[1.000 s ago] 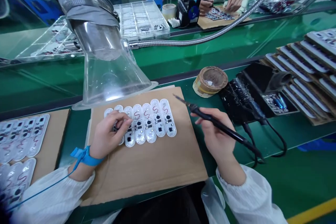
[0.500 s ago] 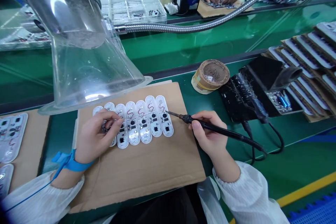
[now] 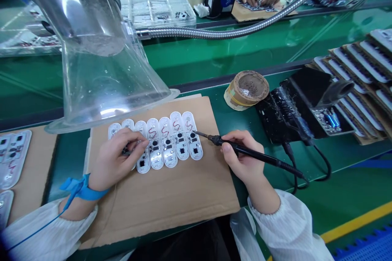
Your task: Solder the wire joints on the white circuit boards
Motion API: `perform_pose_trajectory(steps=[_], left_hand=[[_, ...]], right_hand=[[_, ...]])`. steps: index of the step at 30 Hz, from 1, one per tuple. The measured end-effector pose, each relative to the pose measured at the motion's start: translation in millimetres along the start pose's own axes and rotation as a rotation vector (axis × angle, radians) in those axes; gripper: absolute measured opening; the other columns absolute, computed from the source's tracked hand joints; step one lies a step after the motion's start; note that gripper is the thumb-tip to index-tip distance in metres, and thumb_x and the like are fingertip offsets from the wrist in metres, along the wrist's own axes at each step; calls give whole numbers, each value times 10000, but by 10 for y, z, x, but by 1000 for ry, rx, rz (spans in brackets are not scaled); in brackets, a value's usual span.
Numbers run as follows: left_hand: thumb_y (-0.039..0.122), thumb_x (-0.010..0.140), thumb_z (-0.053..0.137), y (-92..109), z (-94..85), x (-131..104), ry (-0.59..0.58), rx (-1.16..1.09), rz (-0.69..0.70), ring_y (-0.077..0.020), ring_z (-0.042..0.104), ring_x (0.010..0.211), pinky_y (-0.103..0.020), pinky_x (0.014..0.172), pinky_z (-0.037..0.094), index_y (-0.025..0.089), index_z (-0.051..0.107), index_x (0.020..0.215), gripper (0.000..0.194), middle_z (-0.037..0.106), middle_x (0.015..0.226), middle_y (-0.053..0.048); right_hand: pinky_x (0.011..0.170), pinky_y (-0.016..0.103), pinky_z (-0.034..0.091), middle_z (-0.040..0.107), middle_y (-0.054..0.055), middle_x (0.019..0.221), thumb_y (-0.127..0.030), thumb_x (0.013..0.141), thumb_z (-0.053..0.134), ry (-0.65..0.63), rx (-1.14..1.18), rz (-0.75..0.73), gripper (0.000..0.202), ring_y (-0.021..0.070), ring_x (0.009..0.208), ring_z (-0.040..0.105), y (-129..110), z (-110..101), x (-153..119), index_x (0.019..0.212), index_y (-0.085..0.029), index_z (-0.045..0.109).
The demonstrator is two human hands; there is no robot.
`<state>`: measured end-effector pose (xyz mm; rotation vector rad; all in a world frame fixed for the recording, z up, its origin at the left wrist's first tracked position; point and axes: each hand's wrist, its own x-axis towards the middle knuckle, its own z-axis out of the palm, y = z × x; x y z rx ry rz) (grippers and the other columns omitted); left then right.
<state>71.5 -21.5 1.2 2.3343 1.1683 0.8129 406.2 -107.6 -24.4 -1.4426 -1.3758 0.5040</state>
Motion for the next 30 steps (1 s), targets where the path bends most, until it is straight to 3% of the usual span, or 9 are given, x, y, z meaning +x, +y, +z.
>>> perform_pose_trajectory(steps=[7,16,30], left_hand=[[227,1027,629,4,-22,-20,92,10,-45,-143,523,652,-301,626,391,216,654,992,44,514,710,40],[239,1032,619,-8,-15,-18,63,-1,-56,-144,522,661,-306,633,382,215,646,964,77,506,703,41],[192,1035,638,6,0,9,35,-21,16,-152,540,693,-302,632,393,210,653,989,52,534,738,36]], right_hand=[[550,323,565,722,27,804,-385,1010,732,62,124,20,127,188,616,696,7,9,-12,1054,-267,744],[586,301,589,738,21,784,-361,1008,742,-56,70,-6,141,174,628,702,10,33,17,1083,-241,752],[608,323,559,751,31,875,-296,1001,728,-102,-31,-97,81,185,682,709,-23,15,41,1073,-265,749]])
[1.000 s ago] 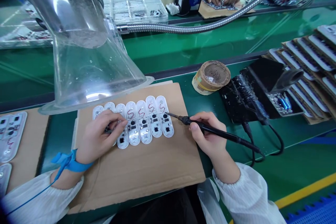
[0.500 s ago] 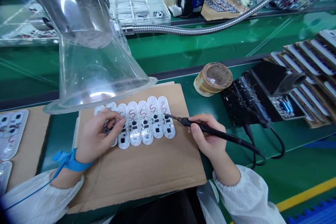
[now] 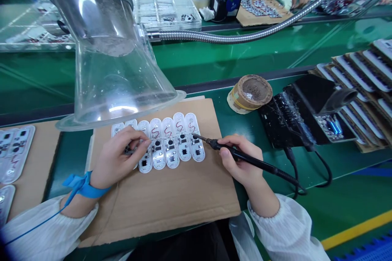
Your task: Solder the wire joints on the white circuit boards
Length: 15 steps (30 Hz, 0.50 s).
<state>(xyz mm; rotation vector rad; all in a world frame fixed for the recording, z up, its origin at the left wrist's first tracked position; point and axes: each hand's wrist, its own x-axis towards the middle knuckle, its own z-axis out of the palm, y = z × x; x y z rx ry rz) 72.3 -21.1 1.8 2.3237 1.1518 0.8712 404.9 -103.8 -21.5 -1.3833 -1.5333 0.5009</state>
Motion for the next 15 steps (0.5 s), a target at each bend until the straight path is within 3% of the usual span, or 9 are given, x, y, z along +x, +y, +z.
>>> perform_pose_trajectory(steps=[9,15], left_hand=[[176,1022,619,-1,-16,-14,70,32,-5,-146,527,679,-291,622,400,213,637,983,56,481,727,41],[184,996,637,-19,-24,-36,164,69,-56,-143,522,667,-291,634,430,211,636,989,27,510,735,39]], right_hand=[[614,309,564,769,25,890,-254,977,744,-65,-94,-59,79,181,702,731,-190,-86,162,1055,-261,759],[493,318,484,709,15,782,-373,1013,712,169,112,-47,126,168,567,640,-229,50,301,1002,-253,749]])
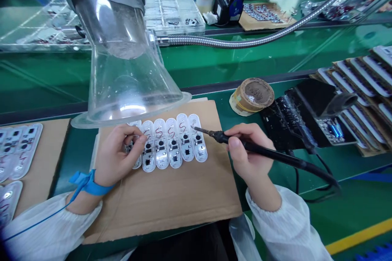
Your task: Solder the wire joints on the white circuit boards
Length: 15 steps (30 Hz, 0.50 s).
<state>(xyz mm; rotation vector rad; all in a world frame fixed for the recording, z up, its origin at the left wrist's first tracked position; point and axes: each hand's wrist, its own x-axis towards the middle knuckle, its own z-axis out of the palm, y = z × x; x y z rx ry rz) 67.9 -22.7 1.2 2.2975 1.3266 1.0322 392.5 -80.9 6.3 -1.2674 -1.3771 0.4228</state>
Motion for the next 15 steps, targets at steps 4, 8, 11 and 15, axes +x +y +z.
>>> perform_pose_trajectory(steps=[4,8,11,15], left_hand=[[197,993,635,-4,7,1,4,29,-2,-143,527,658,-289,625,433,209,639,970,27,526,732,34],[204,984,649,-11,7,2,1,42,-4,-143,528,648,-286,615,428,208,642,973,14,525,722,37],[208,989,646,-17,6,4,-12,47,-11,-142,528,640,-285,606,420,207,641,967,22,515,710,39],[222,994,639,-21,6,8,-29,48,-17,-140,530,634,-287,601,415,205,627,925,73,490,698,41]], right_hand=[[485,327,478,703,23,768,-380,1010,713,-94,12,-18,129,176,560,639,162,84,-60,981,-257,743],[521,335,506,709,24,802,-340,1014,710,-161,15,-20,79,178,581,659,215,76,-86,1024,-268,741],[563,334,526,723,32,845,-301,1010,712,-197,-4,-29,53,183,640,687,201,73,-71,1044,-268,737],[605,329,540,734,29,864,-261,1010,698,-241,-39,-56,49,181,677,700,184,88,-45,1050,-262,726]])
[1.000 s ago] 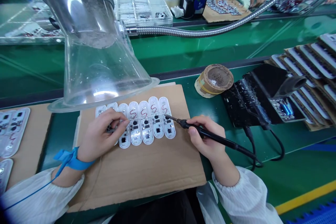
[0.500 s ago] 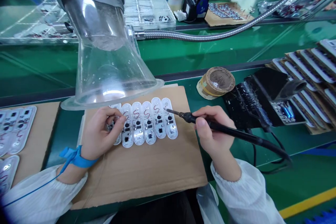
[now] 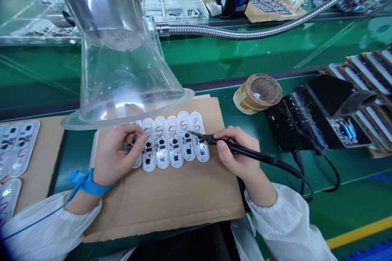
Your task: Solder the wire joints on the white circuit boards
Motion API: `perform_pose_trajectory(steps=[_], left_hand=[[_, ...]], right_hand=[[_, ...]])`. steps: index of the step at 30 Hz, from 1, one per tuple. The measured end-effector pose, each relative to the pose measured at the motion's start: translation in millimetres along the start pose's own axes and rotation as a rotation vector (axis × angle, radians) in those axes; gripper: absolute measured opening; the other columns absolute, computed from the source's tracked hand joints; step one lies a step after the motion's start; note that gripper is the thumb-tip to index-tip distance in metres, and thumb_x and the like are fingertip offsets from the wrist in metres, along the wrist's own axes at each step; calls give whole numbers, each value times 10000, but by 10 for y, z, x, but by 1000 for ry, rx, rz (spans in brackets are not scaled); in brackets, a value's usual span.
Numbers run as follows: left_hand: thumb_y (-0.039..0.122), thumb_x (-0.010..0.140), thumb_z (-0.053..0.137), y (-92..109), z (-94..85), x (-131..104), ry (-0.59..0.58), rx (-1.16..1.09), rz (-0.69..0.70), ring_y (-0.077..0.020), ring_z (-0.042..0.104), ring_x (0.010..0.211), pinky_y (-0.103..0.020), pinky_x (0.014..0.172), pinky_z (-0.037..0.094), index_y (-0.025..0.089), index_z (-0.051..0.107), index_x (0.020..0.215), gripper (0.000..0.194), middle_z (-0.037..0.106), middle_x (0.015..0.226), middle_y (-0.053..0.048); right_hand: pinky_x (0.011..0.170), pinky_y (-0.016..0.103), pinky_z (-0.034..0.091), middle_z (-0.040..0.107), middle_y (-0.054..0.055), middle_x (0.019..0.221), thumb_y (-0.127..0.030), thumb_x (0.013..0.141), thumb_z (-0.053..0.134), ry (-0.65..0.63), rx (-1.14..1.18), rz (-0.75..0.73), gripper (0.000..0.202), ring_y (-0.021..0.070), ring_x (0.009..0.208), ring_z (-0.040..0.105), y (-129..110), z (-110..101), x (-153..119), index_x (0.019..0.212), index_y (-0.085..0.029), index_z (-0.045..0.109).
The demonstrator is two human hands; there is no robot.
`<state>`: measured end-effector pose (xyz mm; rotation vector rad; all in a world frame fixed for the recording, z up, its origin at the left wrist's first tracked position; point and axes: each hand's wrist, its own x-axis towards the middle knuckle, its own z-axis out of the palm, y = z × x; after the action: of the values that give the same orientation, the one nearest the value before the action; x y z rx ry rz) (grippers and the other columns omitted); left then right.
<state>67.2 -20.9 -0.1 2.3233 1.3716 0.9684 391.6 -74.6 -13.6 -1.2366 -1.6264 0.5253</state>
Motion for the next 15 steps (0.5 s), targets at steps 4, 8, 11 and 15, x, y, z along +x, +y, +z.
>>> perform_pose_trajectory(steps=[4,8,11,15], left_hand=[[225,1000,631,7,5,8,-23,-1,-9,-142,540,638,-293,605,418,204,634,931,72,487,700,41],[212,1009,614,18,15,14,-50,-16,20,-147,540,657,-298,615,419,200,654,976,53,488,712,36],[206,1006,620,19,14,7,-33,-22,13,-150,539,663,-301,620,419,203,651,975,44,488,716,35],[199,997,625,14,3,-5,17,-10,-3,-153,538,673,-303,631,425,208,646,970,36,512,730,31]], right_hand=[[606,316,528,723,17,846,-238,1000,686,-29,-32,-37,56,168,663,682,-11,-1,20,1046,-255,712],[587,304,514,706,7,821,-243,994,685,-31,-60,-44,43,158,639,662,-19,-9,27,1029,-250,708],[573,310,514,711,15,820,-274,1004,690,-13,-49,-28,41,166,634,663,-6,-5,13,1018,-252,720],[516,307,494,692,16,798,-337,1024,692,87,65,49,90,159,586,630,12,10,-23,1014,-257,732]])
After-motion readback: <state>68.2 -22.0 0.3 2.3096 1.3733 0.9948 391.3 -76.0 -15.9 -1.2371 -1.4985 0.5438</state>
